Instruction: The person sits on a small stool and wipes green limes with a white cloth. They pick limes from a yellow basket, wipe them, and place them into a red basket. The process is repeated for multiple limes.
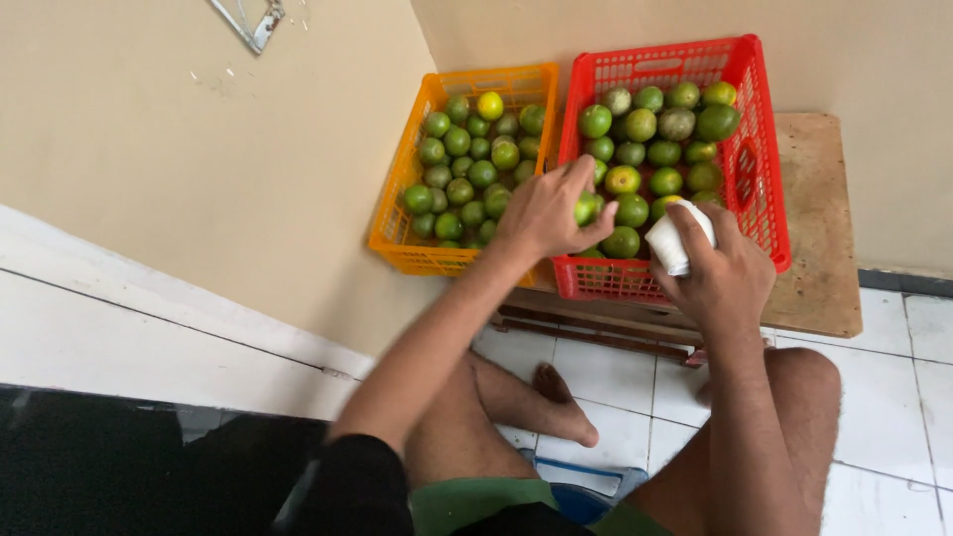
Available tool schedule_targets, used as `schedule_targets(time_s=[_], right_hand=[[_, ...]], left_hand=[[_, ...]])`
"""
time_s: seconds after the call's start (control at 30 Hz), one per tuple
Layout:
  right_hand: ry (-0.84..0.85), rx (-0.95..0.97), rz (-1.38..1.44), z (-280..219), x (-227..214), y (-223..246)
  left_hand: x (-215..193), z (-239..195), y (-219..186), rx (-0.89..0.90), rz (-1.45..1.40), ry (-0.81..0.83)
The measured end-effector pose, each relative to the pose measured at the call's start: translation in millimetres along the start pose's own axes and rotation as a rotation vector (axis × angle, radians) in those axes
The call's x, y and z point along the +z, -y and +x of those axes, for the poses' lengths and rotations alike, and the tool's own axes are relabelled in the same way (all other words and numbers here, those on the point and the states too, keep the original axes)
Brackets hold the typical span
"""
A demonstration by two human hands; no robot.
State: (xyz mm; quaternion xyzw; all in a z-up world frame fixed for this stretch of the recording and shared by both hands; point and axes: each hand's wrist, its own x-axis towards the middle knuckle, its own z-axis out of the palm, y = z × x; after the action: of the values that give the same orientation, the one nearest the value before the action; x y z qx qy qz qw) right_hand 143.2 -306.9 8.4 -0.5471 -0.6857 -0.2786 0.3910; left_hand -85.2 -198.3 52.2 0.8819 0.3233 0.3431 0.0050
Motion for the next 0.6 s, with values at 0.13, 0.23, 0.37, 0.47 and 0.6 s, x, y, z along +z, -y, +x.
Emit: schedule_targets(time_s=[0.13,0.23,0.37,0.47,0.6], right_hand=[[-0.029,-0.018,-0.003,2.7,-0.4,0.2],[-0.023,-0.020,0.004,1.5,-0.3,-0.3],[-0.029,-0.024,0.022,2.7,-2.6,2.3],[-0.030,-0.015,-0.003,1.3,-3.4,3.9],[-0.028,0.012,-0.006,3.2,-4.2,5.9]], left_hand=[[23.6,1.5,-20.9,-0.184,-0.280,-0.176],[24.8,-1.2,-29.5,-0.305,-0.316,-0.192],[18.3,-2.9,-32.5,-0.372,-0.386,-0.199],[8.5,-2.2,-44.5,-0.389,-0.363,-0.169],[5.2,0.4,-47.1,-0.444,-0.305,-0.117]])
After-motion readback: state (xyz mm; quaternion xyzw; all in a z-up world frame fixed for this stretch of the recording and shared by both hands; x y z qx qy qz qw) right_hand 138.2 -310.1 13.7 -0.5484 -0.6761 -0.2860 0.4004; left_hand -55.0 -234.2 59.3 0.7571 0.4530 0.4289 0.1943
